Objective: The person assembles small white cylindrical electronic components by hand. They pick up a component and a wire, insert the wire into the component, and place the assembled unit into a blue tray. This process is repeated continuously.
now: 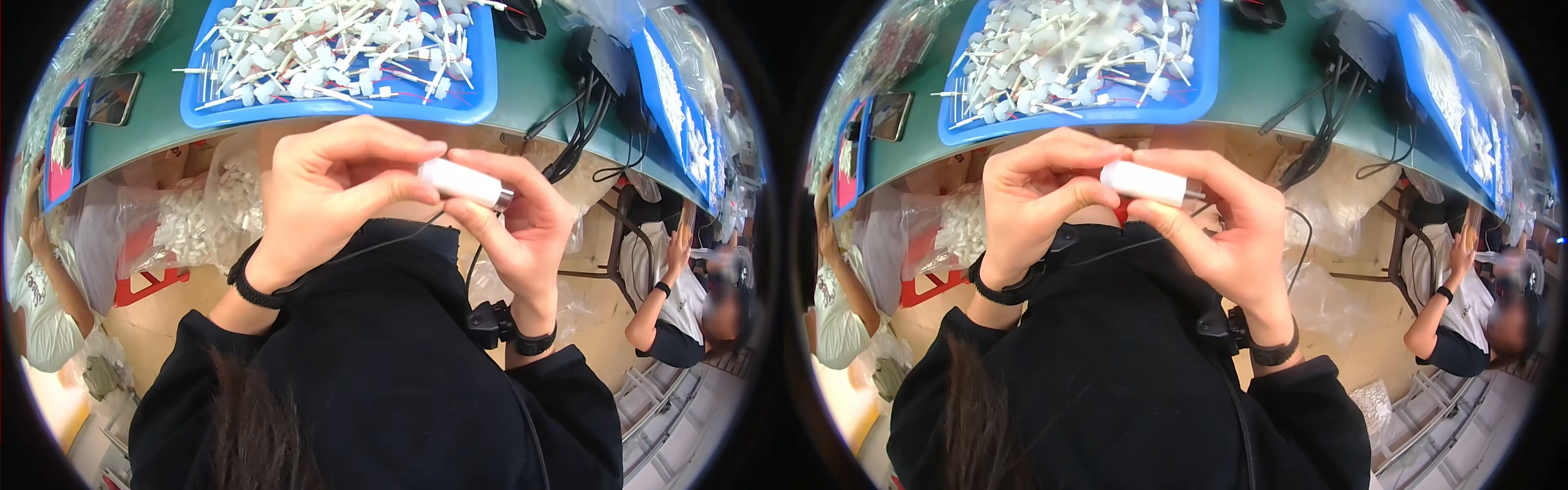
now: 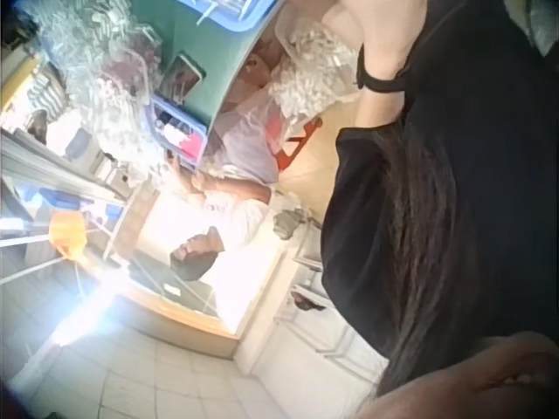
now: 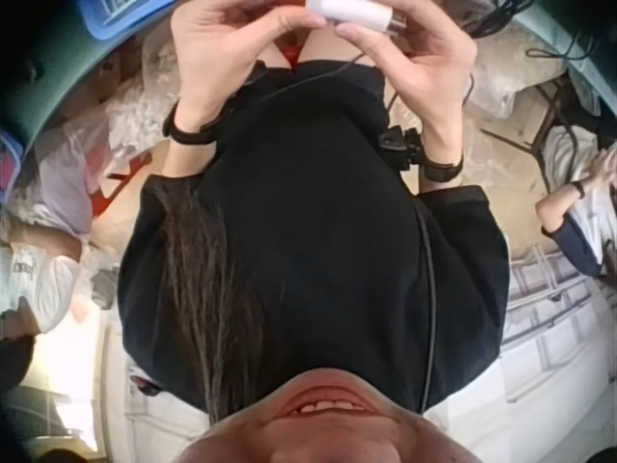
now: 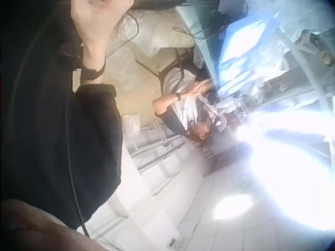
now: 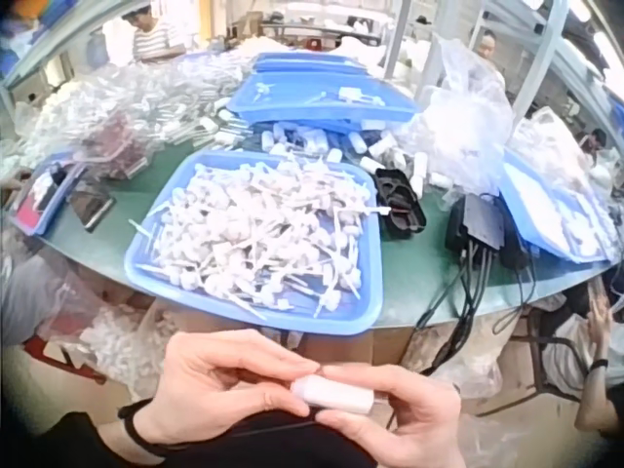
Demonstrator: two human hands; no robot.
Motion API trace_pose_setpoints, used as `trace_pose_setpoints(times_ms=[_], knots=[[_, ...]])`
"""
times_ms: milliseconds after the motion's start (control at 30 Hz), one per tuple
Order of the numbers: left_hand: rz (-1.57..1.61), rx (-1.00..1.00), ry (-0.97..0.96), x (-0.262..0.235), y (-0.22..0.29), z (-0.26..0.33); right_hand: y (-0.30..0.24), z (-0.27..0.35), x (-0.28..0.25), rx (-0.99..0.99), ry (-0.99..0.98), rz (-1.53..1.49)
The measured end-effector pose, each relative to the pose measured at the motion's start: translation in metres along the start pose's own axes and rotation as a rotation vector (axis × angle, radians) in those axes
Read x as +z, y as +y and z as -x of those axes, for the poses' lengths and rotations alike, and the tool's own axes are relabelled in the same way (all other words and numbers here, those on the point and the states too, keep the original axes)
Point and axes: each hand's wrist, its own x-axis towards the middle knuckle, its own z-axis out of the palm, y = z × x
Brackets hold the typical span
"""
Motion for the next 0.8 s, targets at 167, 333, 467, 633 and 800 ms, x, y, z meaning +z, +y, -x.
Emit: trace_pose_setpoints(times_ms=[167, 333, 467, 633, 800], knots=[[-0.135, 0.068, 0.019, 0.0, 0.006, 0.009, -0.01, 0.004, 0.01, 0.071, 0.044, -0.067], [-0.378, 0.192, 0.011, -0.001, 0.001, 0.013, -0.007, 0.008, 0.013, -0.046, 0.123, 0.118], [-0.342, 0.228, -0.054, -0.006, 0.001, 0.011, -0.013, 0.006, 0.01, -0.167, 0.069, 0.228], [-0.361, 0.304, -0.125, -0.006, 0.007, 0.004, -0.017, 0.003, 0.007, -0.312, 0.048, 0.354], [-0.194, 0.16, -0.09, -0.01, 0.012, 0.011, -0.017, 0.001, 0.009, -0.433, 0.015, 0.478]])
